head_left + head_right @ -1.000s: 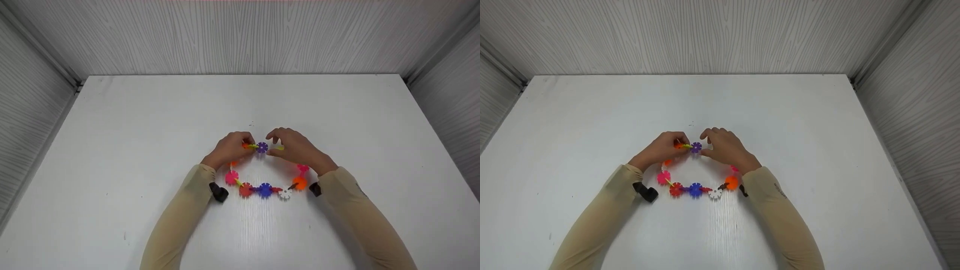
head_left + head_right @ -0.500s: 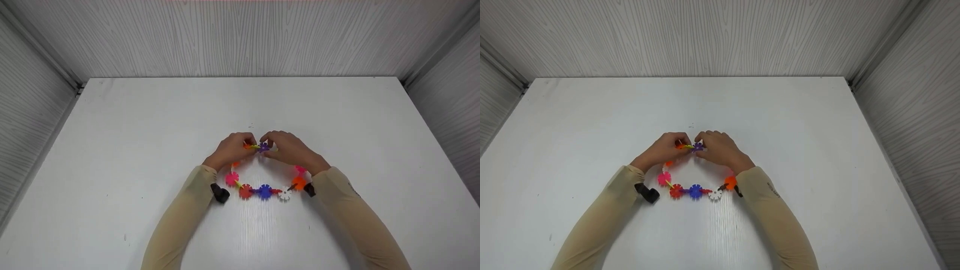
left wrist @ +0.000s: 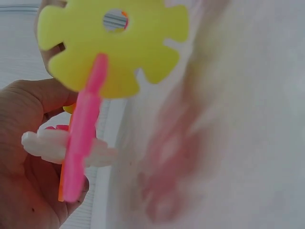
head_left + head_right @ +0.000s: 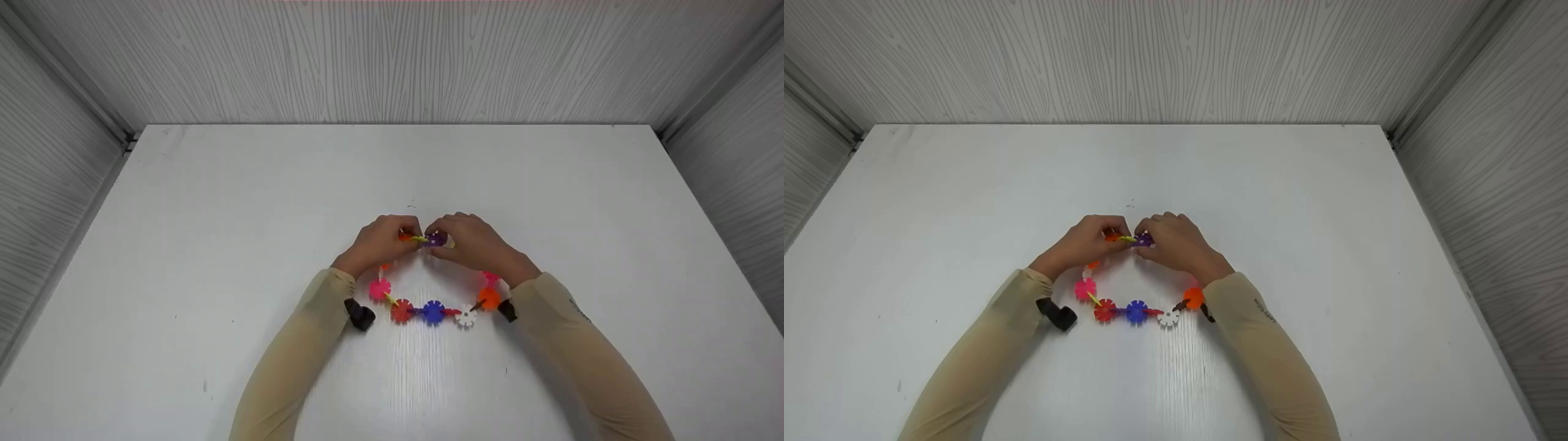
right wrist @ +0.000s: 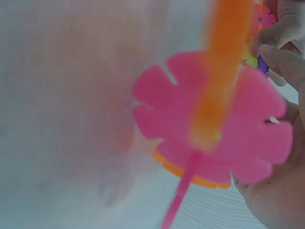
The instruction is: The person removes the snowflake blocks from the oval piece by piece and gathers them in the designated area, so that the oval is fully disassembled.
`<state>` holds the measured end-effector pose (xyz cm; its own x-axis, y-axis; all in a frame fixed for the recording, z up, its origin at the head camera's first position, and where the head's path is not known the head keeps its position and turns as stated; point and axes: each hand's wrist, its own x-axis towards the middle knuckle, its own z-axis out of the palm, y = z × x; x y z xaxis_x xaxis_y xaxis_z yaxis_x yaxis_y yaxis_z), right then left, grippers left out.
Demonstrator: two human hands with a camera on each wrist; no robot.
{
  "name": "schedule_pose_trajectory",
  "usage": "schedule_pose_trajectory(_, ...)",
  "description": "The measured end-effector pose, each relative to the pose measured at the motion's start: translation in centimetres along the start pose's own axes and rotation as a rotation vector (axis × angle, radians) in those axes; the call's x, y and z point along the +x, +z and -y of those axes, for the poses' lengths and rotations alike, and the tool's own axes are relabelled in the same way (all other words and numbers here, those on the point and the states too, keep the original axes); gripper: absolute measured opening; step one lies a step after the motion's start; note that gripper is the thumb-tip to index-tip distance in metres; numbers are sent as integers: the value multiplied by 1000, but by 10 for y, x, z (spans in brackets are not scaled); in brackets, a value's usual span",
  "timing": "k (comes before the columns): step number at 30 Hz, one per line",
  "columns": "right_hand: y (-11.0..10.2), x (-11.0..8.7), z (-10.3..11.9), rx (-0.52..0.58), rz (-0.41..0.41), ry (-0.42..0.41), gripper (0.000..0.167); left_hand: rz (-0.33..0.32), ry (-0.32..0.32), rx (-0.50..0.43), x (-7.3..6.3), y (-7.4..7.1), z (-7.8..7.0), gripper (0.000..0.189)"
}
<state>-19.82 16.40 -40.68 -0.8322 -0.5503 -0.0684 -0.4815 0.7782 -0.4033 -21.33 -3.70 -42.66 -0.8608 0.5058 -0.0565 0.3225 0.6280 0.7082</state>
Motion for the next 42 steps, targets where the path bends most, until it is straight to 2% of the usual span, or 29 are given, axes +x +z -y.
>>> schedule_pose_trajectory(8,-2,-3,-1,-29,-19,-41,33,14,27,44,-1,-3,-3,9)
schedule_pose_trajectory(13,-3,-3,-2,-39,-9,-51,35,15,21,59,0,-2,-4,11)
schedule_pose_trajectory(19,-4,-6,-3,-51,-54,-43,32,-18,22,96,2,0,-7,11)
schedule_pose_trajectory(23,-1,-6,-4,-61,-88,-41,32,-28,13,107,2,1,-8,10)
schedule_pose_trajectory(29,-2,-6,-9,-81,-79,-49,33,1,-25,130,-3,-6,-3,19)
schedule_pose_trajectory(32,-8,-10,-17,-72,-78,-5,33,3,-64,118,-6,-10,2,21)
schedule_pose_trajectory(34,-12,-14,-22,-38,-74,43,35,-1,-82,71,-8,-12,4,20)
schedule_pose_trajectory(37,-17,-18,-27,12,-72,104,37,-5,-81,13,-8,-13,5,20)
schedule_pose_trajectory(42,-23,-21,-33,22,-112,121,37,9,-71,-6,-6,-12,3,19)
